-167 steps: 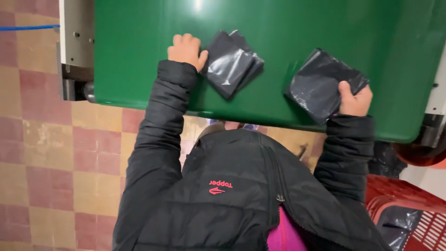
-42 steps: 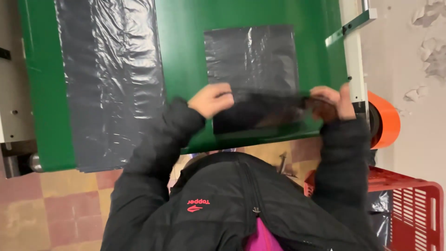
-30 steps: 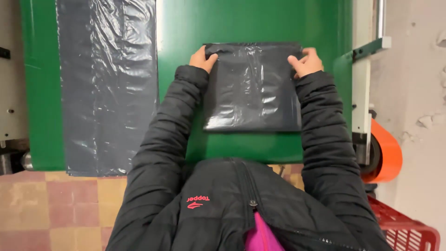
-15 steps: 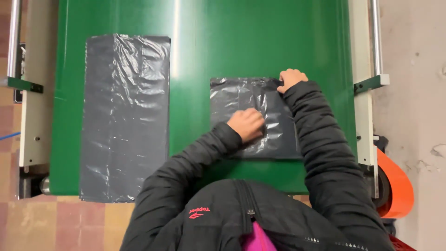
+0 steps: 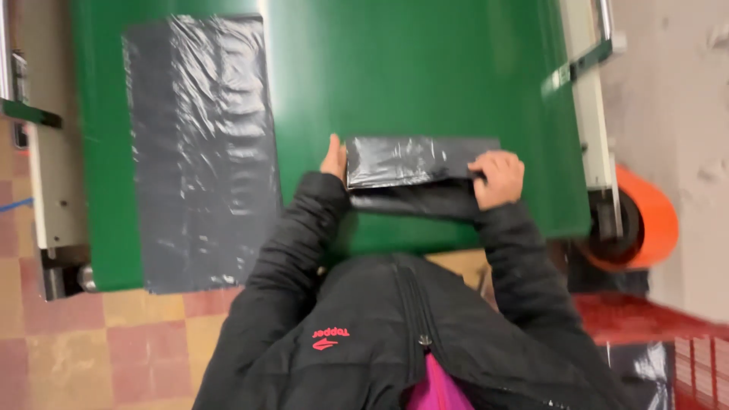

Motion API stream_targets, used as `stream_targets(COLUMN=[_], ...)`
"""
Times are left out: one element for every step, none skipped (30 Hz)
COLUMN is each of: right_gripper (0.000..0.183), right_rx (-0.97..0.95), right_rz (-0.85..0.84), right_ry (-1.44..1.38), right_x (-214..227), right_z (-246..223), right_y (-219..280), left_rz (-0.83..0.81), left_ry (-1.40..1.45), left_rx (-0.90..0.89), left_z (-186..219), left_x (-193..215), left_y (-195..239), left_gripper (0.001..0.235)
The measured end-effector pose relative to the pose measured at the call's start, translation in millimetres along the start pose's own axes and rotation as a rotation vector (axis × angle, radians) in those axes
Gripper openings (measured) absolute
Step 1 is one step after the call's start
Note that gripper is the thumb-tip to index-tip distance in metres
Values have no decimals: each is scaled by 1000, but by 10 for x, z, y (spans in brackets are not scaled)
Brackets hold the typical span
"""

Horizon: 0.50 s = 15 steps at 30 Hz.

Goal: Folding black plastic bags produced by a machine and placing them into a basket.

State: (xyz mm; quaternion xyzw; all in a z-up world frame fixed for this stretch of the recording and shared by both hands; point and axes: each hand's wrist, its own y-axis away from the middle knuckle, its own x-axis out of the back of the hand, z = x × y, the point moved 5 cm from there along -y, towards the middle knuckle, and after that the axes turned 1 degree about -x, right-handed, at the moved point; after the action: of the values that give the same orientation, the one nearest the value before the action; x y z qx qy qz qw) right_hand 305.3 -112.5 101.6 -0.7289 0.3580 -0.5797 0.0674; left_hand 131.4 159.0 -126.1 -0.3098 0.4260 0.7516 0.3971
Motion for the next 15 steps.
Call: stream_targets(right_gripper=[27,27,28,28,28,28,28,28,28,27,27,27,26,26,25], right_rx=[1,-19,-21,-23,-35,-33,-19,-18,-11,-3,0,34,67,69,134], right_rz=[-2,-20,-14,-9,-10,-13,-8,0,-6,-12,-10,12,33,35,48], right_ry=[9,14,15,16,18,15,13,15,9,3,2,11,22,22,38], right_x=[-13,-26,-43,-51,-57,-57,-74,-74,-83,-95,-69,-35,4,72,148], right_z=[20,37,26,13,15,1,10,12,0,-12,-53,-108,-162,-258,-396], right_y=[91,144,196,244,325,398,386,399,432,463,485,505,529,519,536], left_rz=[-94,-85,-52,-22,-23,-27,-37,-43,0,44,45,83,120,120,191], left_ry=[-73,-66,-186,-308,-312,-421,-530,-534,-592,-650,-650,-732,-813,-813,-926], left_rx=[-192,-167,-253,-338,-326,-374,-437,-440,-486,-532,-536,-544,-549,-552,-541], left_z=[-106,-158,-118,-76,-139,-166,-126,-125,-127,-128,-84,-36,6,75,133], left_x=[347,372,406,425,444,442,409,372,369,367,247,134,18,-86,-161], left_y=[-163,-142,-104,-60,-30,17,-1,-1,52,106,220,333,444,506,592], left_gripper=[72,72,62,56,56,61,68,68,72,76,76,76,75,75,73])
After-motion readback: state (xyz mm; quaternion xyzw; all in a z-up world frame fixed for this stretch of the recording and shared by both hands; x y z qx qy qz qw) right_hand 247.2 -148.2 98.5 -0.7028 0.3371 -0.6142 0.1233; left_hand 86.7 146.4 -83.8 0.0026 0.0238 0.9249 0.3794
